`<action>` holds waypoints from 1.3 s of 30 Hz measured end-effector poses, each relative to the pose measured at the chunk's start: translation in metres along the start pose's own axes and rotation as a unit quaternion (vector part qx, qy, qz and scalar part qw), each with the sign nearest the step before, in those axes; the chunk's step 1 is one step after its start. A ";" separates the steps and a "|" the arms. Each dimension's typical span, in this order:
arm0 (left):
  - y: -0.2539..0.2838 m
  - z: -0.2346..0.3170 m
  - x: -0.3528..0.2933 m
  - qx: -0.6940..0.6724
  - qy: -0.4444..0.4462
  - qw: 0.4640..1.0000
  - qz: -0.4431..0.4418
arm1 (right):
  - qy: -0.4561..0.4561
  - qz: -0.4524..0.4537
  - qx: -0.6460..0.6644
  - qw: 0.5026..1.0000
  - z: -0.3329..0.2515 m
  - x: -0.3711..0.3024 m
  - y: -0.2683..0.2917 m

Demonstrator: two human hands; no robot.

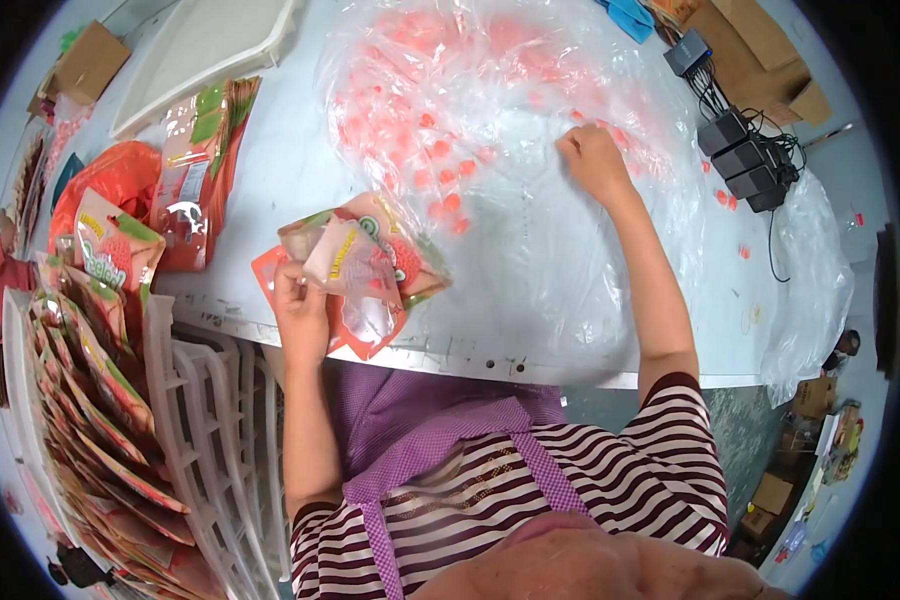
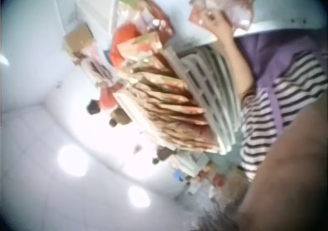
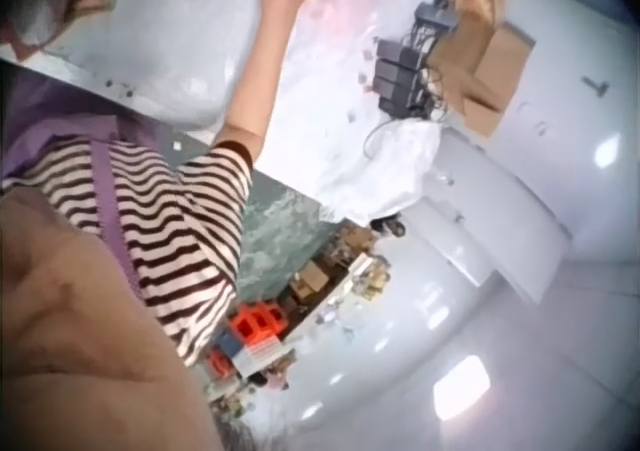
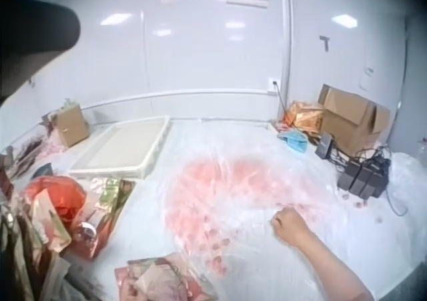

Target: Placing individual gummy candies into plastic packaging bags in a factory production setting.

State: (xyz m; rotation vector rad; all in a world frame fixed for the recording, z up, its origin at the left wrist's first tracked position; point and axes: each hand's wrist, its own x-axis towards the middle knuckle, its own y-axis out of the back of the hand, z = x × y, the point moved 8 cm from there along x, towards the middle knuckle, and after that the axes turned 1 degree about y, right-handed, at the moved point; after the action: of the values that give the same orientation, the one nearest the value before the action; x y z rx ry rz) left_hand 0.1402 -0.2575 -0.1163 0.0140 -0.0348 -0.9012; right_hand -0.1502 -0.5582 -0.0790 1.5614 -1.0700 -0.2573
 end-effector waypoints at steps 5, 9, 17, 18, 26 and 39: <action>0.005 0.002 -0.004 0.045 -0.028 0.999 0.012 | -0.088 -0.119 0.204 0.968 -0.034 0.079 -0.001; 0.000 -0.004 -0.004 0.027 -0.006 1.000 0.012 | -0.161 -0.015 0.313 0.936 0.072 0.195 0.016; 0.000 -0.004 -0.013 0.052 0.027 0.997 0.040 | -0.007 0.062 0.146 0.987 0.100 0.267 -0.051; 0.001 -0.003 -0.013 0.062 0.025 0.997 0.041 | -0.110 0.070 0.010 0.991 0.151 0.257 -0.086; -0.001 0.004 -0.010 0.075 0.001 0.997 0.022 | 0.080 0.019 0.442 0.893 0.180 0.269 -0.057; 0.007 -0.007 -0.011 0.006 -0.003 1.000 0.001 | -0.011 0.184 0.576 0.796 0.023 0.322 0.151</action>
State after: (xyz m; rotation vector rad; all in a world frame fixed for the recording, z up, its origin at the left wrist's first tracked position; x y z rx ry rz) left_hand 0.1386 -0.2445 -0.1237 0.0216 -0.0451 -0.8993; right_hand -0.0586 -0.7980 0.1683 2.3160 -1.6544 0.8159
